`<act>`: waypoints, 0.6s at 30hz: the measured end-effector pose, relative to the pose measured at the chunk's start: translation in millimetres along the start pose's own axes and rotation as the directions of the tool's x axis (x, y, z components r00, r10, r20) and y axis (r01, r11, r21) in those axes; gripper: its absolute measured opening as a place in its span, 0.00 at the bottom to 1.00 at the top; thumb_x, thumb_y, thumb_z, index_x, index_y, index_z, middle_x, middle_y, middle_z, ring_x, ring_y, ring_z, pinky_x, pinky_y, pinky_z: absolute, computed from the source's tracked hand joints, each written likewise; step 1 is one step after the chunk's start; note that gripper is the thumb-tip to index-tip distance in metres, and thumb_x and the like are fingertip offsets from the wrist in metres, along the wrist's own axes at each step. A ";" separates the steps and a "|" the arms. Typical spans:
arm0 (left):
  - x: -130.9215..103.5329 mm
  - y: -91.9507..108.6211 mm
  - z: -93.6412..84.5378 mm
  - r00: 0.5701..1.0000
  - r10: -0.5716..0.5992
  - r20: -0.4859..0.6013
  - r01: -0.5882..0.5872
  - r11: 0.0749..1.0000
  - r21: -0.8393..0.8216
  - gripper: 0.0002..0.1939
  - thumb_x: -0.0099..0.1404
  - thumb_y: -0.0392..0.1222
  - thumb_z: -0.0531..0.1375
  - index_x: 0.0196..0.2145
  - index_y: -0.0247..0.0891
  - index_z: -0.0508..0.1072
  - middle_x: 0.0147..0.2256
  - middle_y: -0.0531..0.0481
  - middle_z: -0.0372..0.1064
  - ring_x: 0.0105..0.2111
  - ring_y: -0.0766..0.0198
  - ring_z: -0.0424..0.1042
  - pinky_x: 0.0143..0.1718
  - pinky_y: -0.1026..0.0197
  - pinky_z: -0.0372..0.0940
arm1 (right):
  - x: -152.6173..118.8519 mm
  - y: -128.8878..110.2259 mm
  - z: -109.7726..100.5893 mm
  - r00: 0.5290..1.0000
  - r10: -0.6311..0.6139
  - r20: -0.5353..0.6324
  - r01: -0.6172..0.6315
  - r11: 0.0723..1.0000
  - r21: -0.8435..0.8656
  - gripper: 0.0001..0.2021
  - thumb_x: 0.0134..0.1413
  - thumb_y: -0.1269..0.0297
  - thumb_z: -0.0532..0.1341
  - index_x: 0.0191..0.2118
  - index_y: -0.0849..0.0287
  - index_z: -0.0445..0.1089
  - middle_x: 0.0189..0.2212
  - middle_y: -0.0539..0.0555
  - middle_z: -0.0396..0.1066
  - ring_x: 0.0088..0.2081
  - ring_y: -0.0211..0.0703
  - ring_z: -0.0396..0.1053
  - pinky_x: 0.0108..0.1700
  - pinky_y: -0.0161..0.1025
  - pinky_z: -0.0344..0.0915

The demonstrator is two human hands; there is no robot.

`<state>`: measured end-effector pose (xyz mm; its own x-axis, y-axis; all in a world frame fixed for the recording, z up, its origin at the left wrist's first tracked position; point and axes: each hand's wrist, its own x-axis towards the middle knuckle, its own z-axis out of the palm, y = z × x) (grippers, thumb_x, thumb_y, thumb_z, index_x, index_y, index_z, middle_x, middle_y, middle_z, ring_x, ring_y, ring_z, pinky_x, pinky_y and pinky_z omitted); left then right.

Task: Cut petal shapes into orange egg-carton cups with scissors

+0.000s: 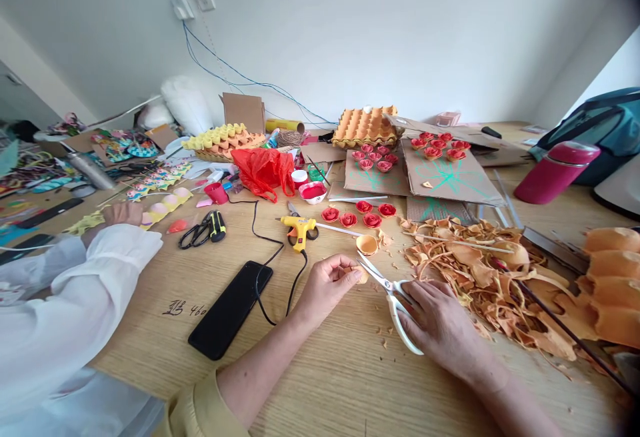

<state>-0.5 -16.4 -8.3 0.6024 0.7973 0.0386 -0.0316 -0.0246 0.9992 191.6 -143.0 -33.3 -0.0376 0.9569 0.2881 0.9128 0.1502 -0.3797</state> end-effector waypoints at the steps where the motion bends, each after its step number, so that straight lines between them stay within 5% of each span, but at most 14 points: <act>1: -0.5 0.8 0.4 1.000 -0.012 -0.013 0.012 1.000 0.001 0.11 0.59 0.47 0.66 0.32 0.35 0.74 0.29 0.52 0.72 0.28 0.69 0.67 0.32 0.65 0.61 | 0.0 -0.5 -0.3 1.000 -0.005 -0.009 0.005 1.000 -0.011 0.04 0.63 0.63 0.57 0.37 0.55 0.66 0.32 0.52 0.71 0.35 0.46 0.69 0.43 0.45 0.58; 18: -2.1 -2.3 9.1 0.996 -0.084 -0.032 0.078 0.986 -0.146 0.14 0.56 0.46 0.69 0.31 0.35 0.70 0.28 0.54 0.69 0.22 0.73 0.63 0.27 0.65 0.57 | 0.4 -7.4 -11.9 0.992 -0.038 -0.117 0.019 0.987 -0.159 0.08 0.61 0.58 0.61 0.41 0.56 0.68 0.35 0.54 0.73 0.39 0.51 0.70 0.51 0.50 0.54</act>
<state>5.5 -23.5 -10.6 0.5772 0.8153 -0.0456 -0.1005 0.1263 0.9869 189.6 -146.6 -19.9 -0.0246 0.9148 0.4031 0.9649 0.1273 -0.2298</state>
